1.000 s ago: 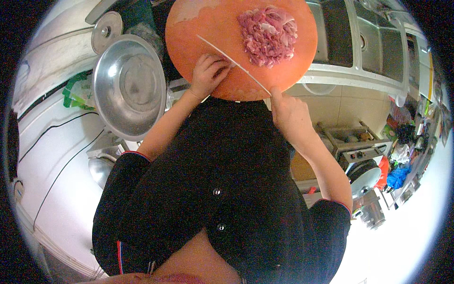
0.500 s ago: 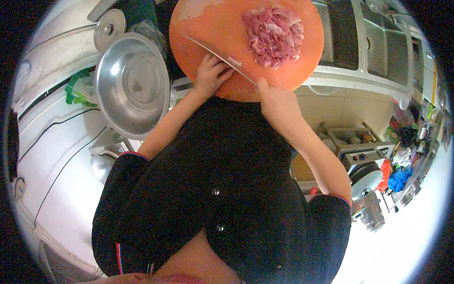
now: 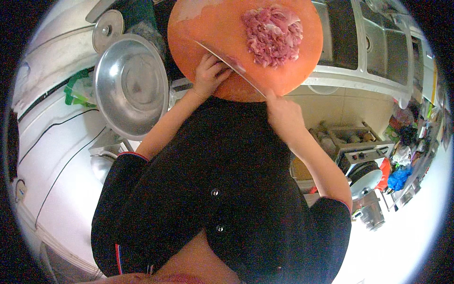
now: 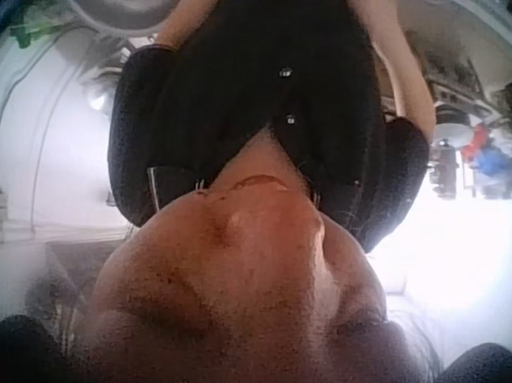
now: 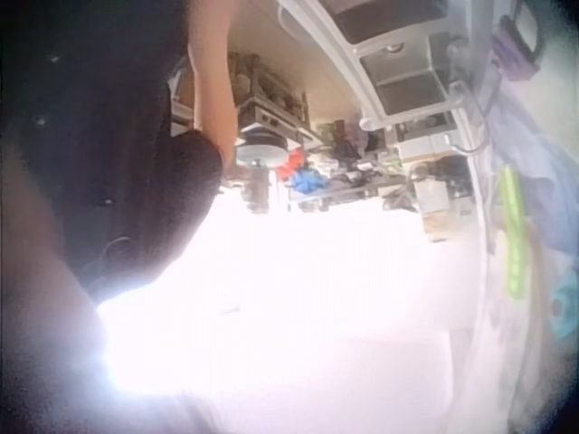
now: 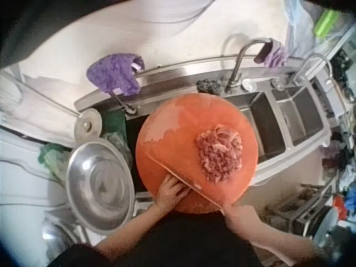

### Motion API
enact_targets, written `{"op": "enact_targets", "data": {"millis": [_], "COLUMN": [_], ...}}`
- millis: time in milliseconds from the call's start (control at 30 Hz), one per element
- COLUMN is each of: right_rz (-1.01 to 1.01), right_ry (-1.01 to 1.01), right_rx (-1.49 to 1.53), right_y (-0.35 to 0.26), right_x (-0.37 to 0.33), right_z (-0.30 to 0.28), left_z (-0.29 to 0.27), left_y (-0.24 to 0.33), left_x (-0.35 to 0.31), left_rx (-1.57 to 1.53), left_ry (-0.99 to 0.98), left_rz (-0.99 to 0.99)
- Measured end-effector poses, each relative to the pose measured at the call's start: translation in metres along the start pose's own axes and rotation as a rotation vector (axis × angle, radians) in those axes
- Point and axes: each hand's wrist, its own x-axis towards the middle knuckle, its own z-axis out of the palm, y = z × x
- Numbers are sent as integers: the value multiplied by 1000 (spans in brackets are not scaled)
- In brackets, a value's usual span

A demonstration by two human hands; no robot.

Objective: The person uses a cleaver to repeatedly chop raw meat on an orange cutting board. The person holds the meat with the left hand and slices it into smaller pieces with the right hand, accumulating a pile of minced meat on the board.

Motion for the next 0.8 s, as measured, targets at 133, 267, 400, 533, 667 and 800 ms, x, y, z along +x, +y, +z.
{"op": "enact_targets", "data": {"millis": [133, 267, 400, 533, 667, 800], "right_rz": [16, -76, -116, 48, 61, -20], "right_ry": [31, 100, 221, 261, 164, 77], "right_rx": [25, -7, 97, 252, 137, 25], "right_y": [15, -7, 5, 32, 17, 0], "right_x": [-14, 46, 54, 31, 9, -9], "right_z": [22, 24, 12, -3, -21, -23], "left_z": [-1, -1, 3, 4, 4, 2], "left_y": [0, 3, 1, 5, 3, 2], "left_x": [-1, 3, 0, 0, 0, -3], "left_rx": [-18, 9, 3, -25, -28, -11], "left_ry": [12, 7, 43, 107, 94, 45], "left_rz": [16, 16, 46, 47, 87, 54]}}
